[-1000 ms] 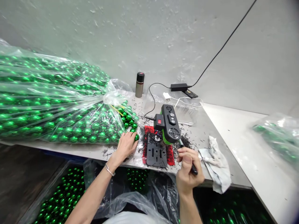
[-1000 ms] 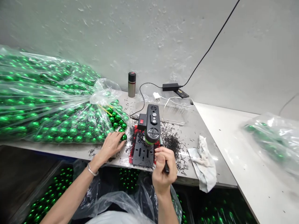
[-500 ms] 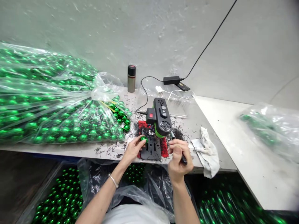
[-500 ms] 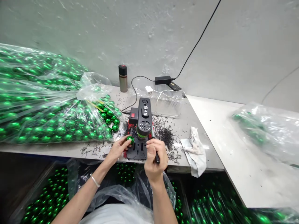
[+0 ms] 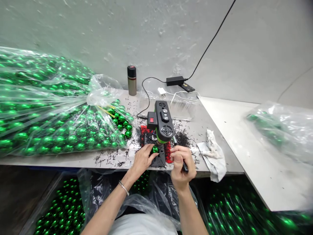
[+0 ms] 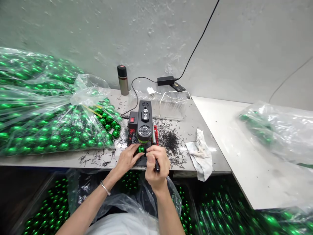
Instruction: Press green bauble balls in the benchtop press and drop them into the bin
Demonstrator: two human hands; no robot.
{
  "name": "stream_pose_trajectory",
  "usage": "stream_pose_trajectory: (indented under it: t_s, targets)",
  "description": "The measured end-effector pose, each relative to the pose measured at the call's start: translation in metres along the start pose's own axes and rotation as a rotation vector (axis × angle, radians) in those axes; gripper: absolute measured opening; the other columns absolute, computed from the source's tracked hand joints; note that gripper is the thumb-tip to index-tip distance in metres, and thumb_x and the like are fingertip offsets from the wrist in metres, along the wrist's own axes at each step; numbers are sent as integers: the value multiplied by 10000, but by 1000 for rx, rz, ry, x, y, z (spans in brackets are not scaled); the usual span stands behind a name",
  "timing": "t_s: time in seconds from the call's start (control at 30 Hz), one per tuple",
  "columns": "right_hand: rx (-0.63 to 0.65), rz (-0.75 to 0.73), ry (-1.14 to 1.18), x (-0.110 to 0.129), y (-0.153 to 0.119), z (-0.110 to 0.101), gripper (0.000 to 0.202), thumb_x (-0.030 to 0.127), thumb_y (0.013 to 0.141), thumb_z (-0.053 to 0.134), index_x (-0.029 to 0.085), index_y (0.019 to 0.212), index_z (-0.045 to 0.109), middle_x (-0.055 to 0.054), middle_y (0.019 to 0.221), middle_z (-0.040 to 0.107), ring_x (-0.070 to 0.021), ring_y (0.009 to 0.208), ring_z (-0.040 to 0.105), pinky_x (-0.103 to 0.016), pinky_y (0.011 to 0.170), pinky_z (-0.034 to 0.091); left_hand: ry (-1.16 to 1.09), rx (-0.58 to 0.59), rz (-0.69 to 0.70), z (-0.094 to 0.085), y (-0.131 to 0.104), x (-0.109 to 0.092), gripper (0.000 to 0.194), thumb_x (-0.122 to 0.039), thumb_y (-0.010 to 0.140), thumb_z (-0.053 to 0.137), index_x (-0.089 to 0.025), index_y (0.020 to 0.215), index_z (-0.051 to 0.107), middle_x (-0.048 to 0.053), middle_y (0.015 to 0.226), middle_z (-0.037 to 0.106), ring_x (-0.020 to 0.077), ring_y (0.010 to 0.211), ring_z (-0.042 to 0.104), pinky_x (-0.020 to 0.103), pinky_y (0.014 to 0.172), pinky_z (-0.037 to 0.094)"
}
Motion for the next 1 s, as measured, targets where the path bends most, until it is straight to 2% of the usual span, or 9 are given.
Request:
stream_pose_trajectory:
  t_s: [0.1,0.2,0.4,0.53,0.73,0.87,1.0]
  targets:
    - [75,2,21,-5,-4,5,259,112,954,459,206,717,507,3,707,570,-127,690,571,-275,614,452,44,-81,47,-1,-2,-5,300,-347,980,585,-147,1199,628,135,1105,723,260,982,724,372,840,603]
    - [60,-10,33,-15,-18,7,292,128,966,427,209,689,464,8,690,536,-116,643,524,-269,580,419,56,-132,71,-3,-4,-8,297,-361,980,585,-151,1184,632,133,1077,725,260,961,723,375,832,604]
    - [3,-99,6,-38,-56,15,311,212,1005,351,218,714,461,6,722,538,-125,646,542,-355,749,511,32,-158,76,-5,-3,-9,287,-368,986,572,-160,1170,641,129,1056,728,255,939,717,380,821,603]
    - [-16,-82,25,-49,-67,17,324,239,1012,320,227,716,451,7,722,531,-132,633,551,-373,735,527,32,-162,65,-4,-4,-7,293,-368,986,570,-158,1179,639,135,1065,728,259,937,715,388,817,603]
    - [-2,-123,-21,-53,-73,19,298,209,1009,310,226,751,459,13,755,542,-122,663,581,-392,847,543,41,-169,60,-3,-6,-7,291,-371,990,561,-164,1178,641,130,1063,729,256,936,714,390,825,599]
    - [91,-222,-52,-44,-70,26,255,172,975,372,223,753,487,4,758,558,-135,693,592,-365,784,531,40,-171,63,-2,-5,-5,291,-365,984,575,-159,1178,642,128,1050,734,255,932,715,379,813,594]
    - [9,-150,-12,-31,-46,14,293,121,946,385,217,675,442,16,687,517,-124,619,527,-329,677,479,-18,-145,16,2,-2,1,275,-346,966,608,-168,1170,654,130,1083,738,263,965,711,400,835,584]
Point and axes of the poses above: each hand's wrist, its own y-axis towards the middle knuckle, its own z-axis out of the palm, x = y × z, the point moved 9 cm from there along y, towards the middle knuckle
